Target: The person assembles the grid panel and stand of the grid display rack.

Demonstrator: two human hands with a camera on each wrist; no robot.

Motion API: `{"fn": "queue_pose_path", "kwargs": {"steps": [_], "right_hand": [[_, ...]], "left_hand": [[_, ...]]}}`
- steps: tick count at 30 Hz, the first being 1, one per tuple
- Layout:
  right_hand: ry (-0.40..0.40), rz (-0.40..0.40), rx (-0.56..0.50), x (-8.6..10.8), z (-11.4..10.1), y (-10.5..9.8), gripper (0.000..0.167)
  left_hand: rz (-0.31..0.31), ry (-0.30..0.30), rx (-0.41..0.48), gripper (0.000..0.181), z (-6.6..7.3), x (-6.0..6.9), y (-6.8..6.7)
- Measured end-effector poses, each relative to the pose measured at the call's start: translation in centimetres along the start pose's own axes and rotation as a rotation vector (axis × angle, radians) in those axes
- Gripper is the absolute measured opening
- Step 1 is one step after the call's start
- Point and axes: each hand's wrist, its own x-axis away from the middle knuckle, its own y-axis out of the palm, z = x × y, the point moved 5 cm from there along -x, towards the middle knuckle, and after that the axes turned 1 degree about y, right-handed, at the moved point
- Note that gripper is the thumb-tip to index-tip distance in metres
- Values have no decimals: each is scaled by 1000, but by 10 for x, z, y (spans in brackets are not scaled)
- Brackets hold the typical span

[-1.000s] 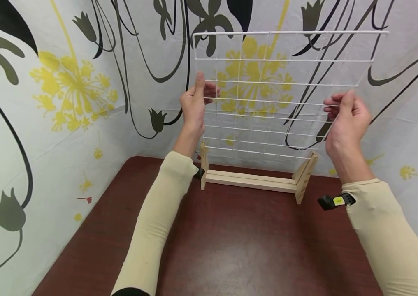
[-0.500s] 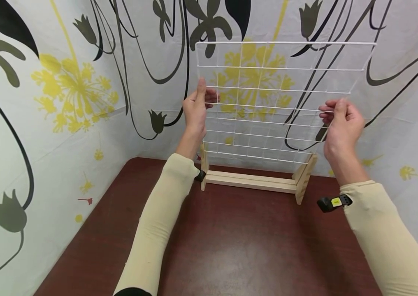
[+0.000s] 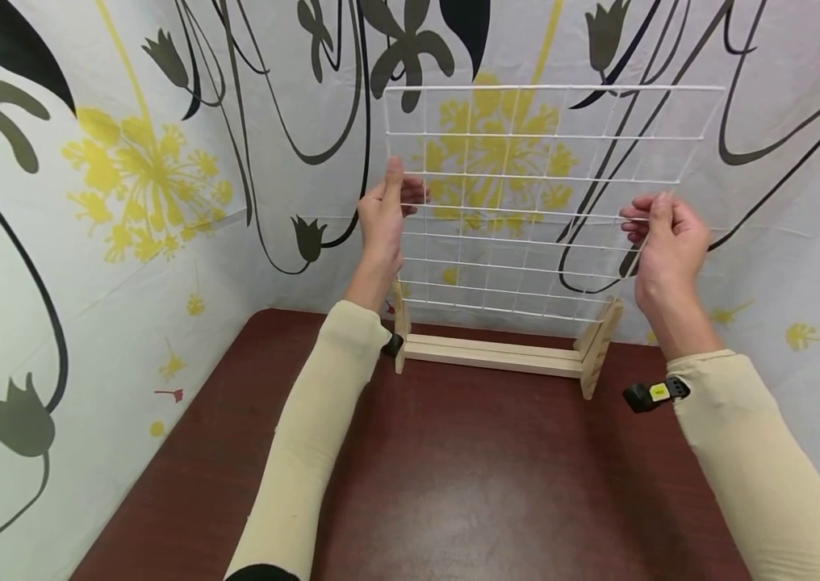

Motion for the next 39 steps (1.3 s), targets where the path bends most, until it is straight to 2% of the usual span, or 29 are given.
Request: {"fn": "queue_pose_path", "kwargs": {"steps": [7, 11, 15, 22, 32, 39], "right_hand": [[26, -1, -24, 0, 8, -10, 29], [38, -17, -28, 0, 12, -13, 29], [47, -38, 17, 1, 16, -14, 28], [41, -69, 123, 4, 20, -14, 25], [9, -103, 275, 9, 26, -19, 22], [27, -135, 310, 11, 35, -26, 21]], "left_hand": [[-17, -23, -17, 50, -1, 1, 5], [-17, -47, -17, 50, -7, 1, 4], [-7, -79, -3, 50, -18, 4, -2], [8, -76, -17, 51, -34, 7, -12], [7, -69, -44, 53, -40, 11, -19], [22, -65, -92, 54, -48, 16, -22]]}}
